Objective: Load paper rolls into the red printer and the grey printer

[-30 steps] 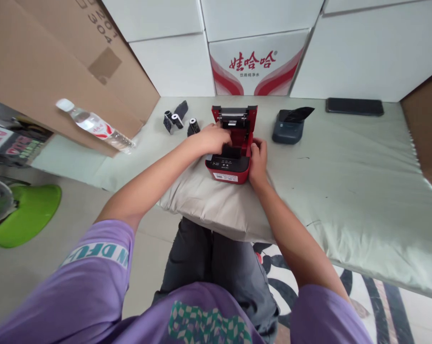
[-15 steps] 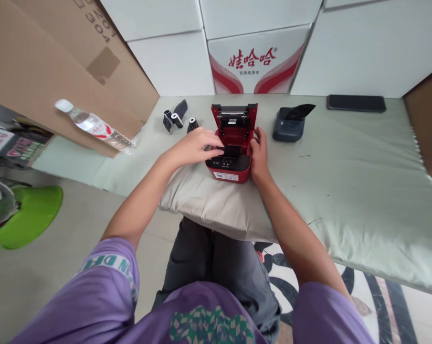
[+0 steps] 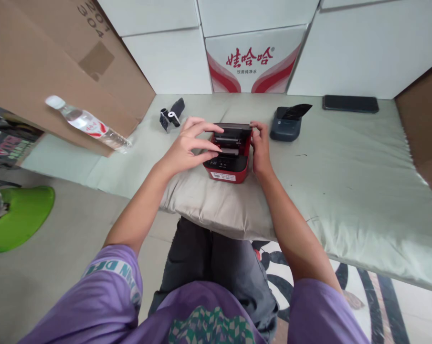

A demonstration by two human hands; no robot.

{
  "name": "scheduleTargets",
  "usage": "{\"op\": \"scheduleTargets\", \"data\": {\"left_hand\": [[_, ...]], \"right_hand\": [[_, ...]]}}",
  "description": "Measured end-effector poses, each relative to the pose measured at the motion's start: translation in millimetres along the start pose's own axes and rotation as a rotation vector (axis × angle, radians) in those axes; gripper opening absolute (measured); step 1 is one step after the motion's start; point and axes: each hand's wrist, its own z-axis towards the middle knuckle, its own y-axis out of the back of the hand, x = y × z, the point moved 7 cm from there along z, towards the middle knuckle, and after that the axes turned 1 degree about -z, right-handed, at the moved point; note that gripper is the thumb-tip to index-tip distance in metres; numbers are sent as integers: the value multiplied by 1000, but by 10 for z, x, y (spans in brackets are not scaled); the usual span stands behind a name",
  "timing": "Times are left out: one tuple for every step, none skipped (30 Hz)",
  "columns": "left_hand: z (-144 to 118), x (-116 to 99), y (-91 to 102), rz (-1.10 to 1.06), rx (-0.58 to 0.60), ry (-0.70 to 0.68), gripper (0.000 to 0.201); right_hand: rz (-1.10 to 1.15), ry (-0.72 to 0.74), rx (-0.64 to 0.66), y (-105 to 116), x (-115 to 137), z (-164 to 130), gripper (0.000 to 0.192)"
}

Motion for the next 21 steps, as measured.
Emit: {"op": "scheduleTargets", "data": {"left_hand": [[-1,-5,0,7,-8,9,14],[-5,-7,-2,8,-14,19,14],[-10,-6,-9,3,-19,31,15],[-16,0,-17,-6,-24,46,16],[-21,11,-26,-19,-34,64,17],[-24,29,-38,-37,-45,83,18],[-25,53,-54,-62,-57,103,21],[-21,87,-76,-94,-67,124,25],[-14,135,-106,-130,-74,152,29],[-4,201,-146,-167,-80,189,34],[7,284,-196,-201,-82,236,38],[18,381,-258,-232,-80,289,42],[26,486,-334,-262,-73,344,45],[32,590,-421,-295,-59,395,51],[34,685,-516,-331,-41,441,58],[30,768,-615,-374,-20,481,65],[19,835,-710,-426,-3,520,71],[2,884,-794,-490,5,558,76],[-21,916,-863,-563,3,595,79],[-46,928,-915,-639,-7,627,80],[-70,922,-948,-711,-20,651,81]], "right_hand": [[13,15,-1,3,12,-3,59],[23,28,-4,10,26,-5,57],[23,40,-7,18,42,-8,55],[10,47,-5,21,57,-12,54],[-5,51,4,19,70,-17,52],[-15,50,18,10,79,-23,50],[-17,42,33,-2,82,-30,47],[-12,27,47,-16,76,-37,46],[-2,6,59,-30,60,-42,47],[12,-20,68,-43,34,-45,51],[30,-46,74,-53,2,-46,57],[50,-68,78,-62,-34,-45,63],[71,-86,83,-69,-69,-43,68],[91,-101,90,-74,-104,-41,71],[110,-115,98,-78,-136,-39,73],[126,-130,107,-81,-166,-40,73],[141,-148,120,-85,-192,-44,71],[155,-166,135,-90,-213,-50,70],[168,-181,149,-93,-228,-57,68],[179,-190,161,-94,-234,-63,67],[183,-188,167,-90,-233,-66,67]]}}
